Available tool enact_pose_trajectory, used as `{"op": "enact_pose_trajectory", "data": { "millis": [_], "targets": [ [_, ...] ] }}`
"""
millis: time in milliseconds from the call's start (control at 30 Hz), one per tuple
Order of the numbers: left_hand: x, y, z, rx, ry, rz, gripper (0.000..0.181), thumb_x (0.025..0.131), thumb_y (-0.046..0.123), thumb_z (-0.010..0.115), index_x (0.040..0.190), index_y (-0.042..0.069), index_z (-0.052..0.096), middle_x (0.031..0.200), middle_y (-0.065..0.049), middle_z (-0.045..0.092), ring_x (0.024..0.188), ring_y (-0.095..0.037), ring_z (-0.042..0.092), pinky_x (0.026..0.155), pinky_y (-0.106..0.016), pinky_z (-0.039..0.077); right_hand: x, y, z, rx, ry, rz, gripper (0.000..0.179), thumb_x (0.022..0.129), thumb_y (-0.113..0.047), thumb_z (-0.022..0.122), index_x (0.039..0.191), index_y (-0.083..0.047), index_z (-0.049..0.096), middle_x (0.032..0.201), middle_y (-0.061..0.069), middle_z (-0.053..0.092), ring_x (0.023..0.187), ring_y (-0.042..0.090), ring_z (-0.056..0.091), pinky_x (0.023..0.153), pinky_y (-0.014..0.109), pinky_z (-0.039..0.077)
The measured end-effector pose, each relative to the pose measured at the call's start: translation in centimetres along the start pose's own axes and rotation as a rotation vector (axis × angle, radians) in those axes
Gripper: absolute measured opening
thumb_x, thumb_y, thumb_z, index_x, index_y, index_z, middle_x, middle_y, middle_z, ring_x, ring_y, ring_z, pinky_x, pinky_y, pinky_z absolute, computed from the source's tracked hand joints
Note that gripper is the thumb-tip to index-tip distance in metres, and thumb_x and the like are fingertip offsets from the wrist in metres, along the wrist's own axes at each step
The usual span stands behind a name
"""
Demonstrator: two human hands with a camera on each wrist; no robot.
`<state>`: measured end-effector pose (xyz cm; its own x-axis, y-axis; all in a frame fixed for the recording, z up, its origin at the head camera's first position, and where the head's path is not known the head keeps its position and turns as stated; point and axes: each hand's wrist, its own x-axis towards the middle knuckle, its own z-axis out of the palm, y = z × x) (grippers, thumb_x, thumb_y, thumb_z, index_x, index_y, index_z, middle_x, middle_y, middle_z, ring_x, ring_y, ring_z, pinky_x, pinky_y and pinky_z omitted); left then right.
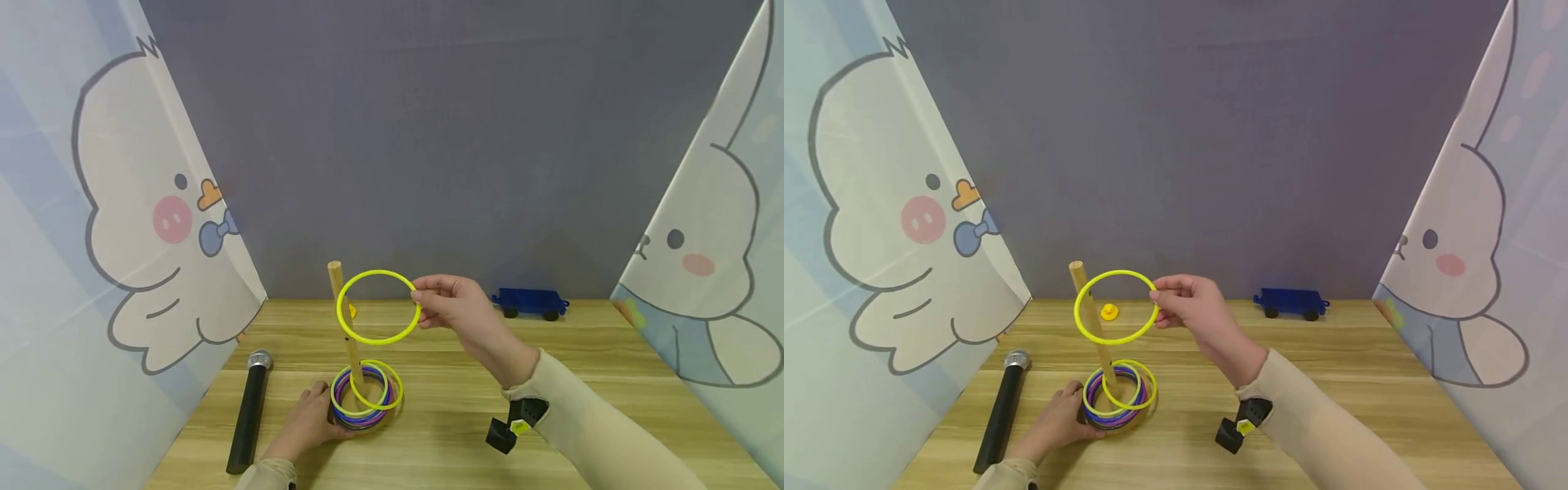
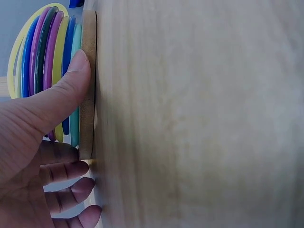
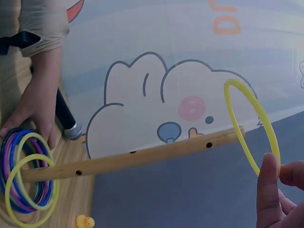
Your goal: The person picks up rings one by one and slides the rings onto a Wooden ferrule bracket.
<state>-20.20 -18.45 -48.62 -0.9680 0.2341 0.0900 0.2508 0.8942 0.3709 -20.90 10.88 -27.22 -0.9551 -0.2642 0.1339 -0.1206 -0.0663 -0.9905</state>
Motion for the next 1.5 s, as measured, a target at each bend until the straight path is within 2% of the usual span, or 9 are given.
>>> {"op": "enact_pose_trajectory", "data": {
  "millis": [233,400,567,700,867,1000,1300,1500],
  "targets": [
    [0.2,0.2,0.0,-0.003,-0.006,0.003,0.094,0.053,0.053,0.091,0.120,-0.005,0.062,0.109,-0.008,0.052,0.092,-0.031,0.053,0.076,-0.050,0.051,0.6,-1.3,2.1,0.048,-0.024,-0.063,0.030,0.093,-0.006,0.065,0.120,0.006,0.059,0.086,0.009,0.065,0.062,0.014,0.063,0.064,0.030,0.058],
    [0.4,0.2,-0.1,-0.002,-0.009,0.008,0.094,0.053,0.053,0.091,0.120,-0.005,0.061,0.110,-0.009,0.052,0.093,-0.031,0.053,0.077,-0.051,0.051,1.1,-1.7,3.1,0.076,-0.009,-0.091,0.029,0.093,-0.008,0.065,0.119,0.004,0.061,0.087,0.011,0.064,0.066,0.016,0.064,0.066,0.031,0.058],
    [0.5,0.1,0.0,-0.003,-0.005,0.018,0.093,0.052,0.053,0.091,0.119,-0.005,0.062,0.110,-0.009,0.053,0.093,-0.032,0.053,0.077,-0.051,0.051,2.1,-2.0,3.6,0.096,0.055,-0.076,0.027,0.094,-0.008,0.065,0.118,0.003,0.063,0.084,0.011,0.062,0.066,0.016,0.063,0.066,0.031,0.058],
    [0.4,0.1,0.3,-0.012,-0.007,0.024,0.093,0.053,0.054,0.091,0.119,-0.005,0.062,0.110,-0.010,0.053,0.094,-0.033,0.054,0.078,-0.053,0.051,2.6,-1.4,3.7,0.112,0.078,-0.041,0.025,0.094,-0.007,0.065,0.117,0.003,0.063,0.081,0.009,0.061,0.065,0.015,0.063,0.066,0.030,0.058],
    [0.3,-0.1,0.4,-0.019,-0.004,0.036,0.090,0.053,0.054,0.091,0.119,-0.002,0.063,0.105,-0.006,0.052,0.091,-0.031,0.054,0.076,-0.051,0.051,2.7,0.9,3.9,0.112,0.078,0.008,0.025,0.094,-0.007,0.064,0.117,0.003,0.062,0.082,0.011,0.062,0.064,0.015,0.062,0.065,0.029,0.058],
    [0.2,-0.2,0.3,-0.015,0.011,0.048,0.087,0.053,0.052,0.091,0.117,0.001,0.063,0.102,-0.004,0.051,0.088,-0.029,0.053,0.074,-0.049,0.050,2.5,3.4,3.9,0.093,0.064,0.047,0.027,0.094,-0.006,0.063,0.118,0.005,0.061,0.085,0.011,0.063,0.062,0.015,0.063,0.065,0.030,0.058],
    [0.1,-0.4,-0.1,-0.009,0.005,0.038,0.089,0.053,0.053,0.091,0.118,-0.002,0.063,0.103,-0.005,0.052,0.089,-0.029,0.053,0.074,-0.050,0.051,1.7,11.5,4.3,0.072,0.061,0.144,0.029,0.094,-0.003,0.061,0.119,0.011,0.058,0.083,0.009,0.063,0.059,0.012,0.062,0.062,0.029,0.058],
    [0.1,-0.5,0.0,-0.013,0.011,0.042,0.090,0.053,0.054,0.090,0.117,-0.002,0.063,0.104,-0.005,0.052,0.090,-0.029,0.054,0.076,-0.051,0.051,1.0,16.2,4.7,0.048,0.112,0.163,0.029,0.093,0.000,0.061,0.117,0.015,0.057,0.086,0.016,0.065,0.055,0.011,0.060,0.059,0.031,0.058]
  ]
}}
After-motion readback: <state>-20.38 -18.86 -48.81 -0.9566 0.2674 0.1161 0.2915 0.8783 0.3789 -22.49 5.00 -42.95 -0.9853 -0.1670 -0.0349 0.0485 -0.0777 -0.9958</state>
